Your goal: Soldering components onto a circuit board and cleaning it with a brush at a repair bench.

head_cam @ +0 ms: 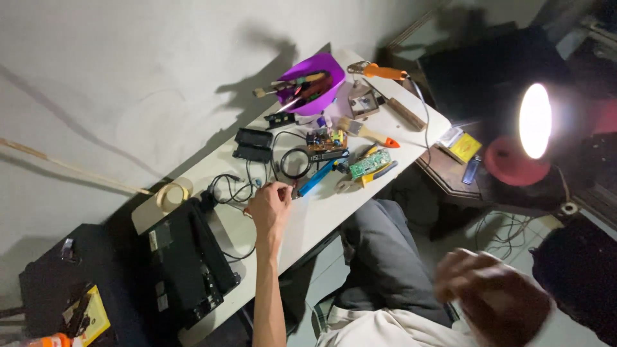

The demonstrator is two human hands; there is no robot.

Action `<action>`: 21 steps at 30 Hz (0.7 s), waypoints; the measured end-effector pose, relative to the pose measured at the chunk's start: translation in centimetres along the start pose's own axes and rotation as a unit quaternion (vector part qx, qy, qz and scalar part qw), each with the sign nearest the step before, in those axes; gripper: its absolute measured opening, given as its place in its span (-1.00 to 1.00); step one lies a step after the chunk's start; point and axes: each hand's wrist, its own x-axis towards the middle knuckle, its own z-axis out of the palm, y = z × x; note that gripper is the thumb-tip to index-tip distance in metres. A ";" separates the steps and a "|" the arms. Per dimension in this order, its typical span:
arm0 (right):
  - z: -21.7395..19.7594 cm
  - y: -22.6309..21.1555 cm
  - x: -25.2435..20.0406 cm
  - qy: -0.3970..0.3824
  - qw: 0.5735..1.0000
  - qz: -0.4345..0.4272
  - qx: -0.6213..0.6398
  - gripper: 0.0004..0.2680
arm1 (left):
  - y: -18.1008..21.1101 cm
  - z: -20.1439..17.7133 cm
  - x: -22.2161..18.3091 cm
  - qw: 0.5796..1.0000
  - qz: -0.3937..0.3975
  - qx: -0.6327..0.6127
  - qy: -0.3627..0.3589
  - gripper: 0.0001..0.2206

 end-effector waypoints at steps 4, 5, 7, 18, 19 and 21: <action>0.4 4.6 2.8 -0.013 0.996 0.085 -0.012 -0.90 | 0.0 -3.4 1.2 0.996 -0.054 -0.040 -0.053 -0.85; 0.1 5.8 2.4 -0.016 0.996 0.085 -0.012 -0.90 | -0.2 -3.6 1.6 0.996 -0.057 -0.041 -0.052 -0.85; -0.5 8.1 1.2 -0.006 0.981 0.188 -0.050 -0.89 | -1.0 -4.0 1.8 0.994 -0.053 -0.089 -0.017 -0.66; -0.1 20.6 -0.5 -0.081 0.942 0.323 0.048 -0.89 | 1.1 -1.8 4.5 0.916 -0.114 -0.375 -0.090 -0.35; 0.1 22.0 -0.8 -0.102 0.934 0.340 0.029 -0.90 | 2.1 -1.9 4.8 0.931 -0.081 -0.339 -0.104 -0.29; 1.0 22.1 -1.0 -0.151 0.940 0.302 -0.050 -0.93 | 3.3 -1.7 5.2 0.928 -0.076 -0.345 -0.117 -0.31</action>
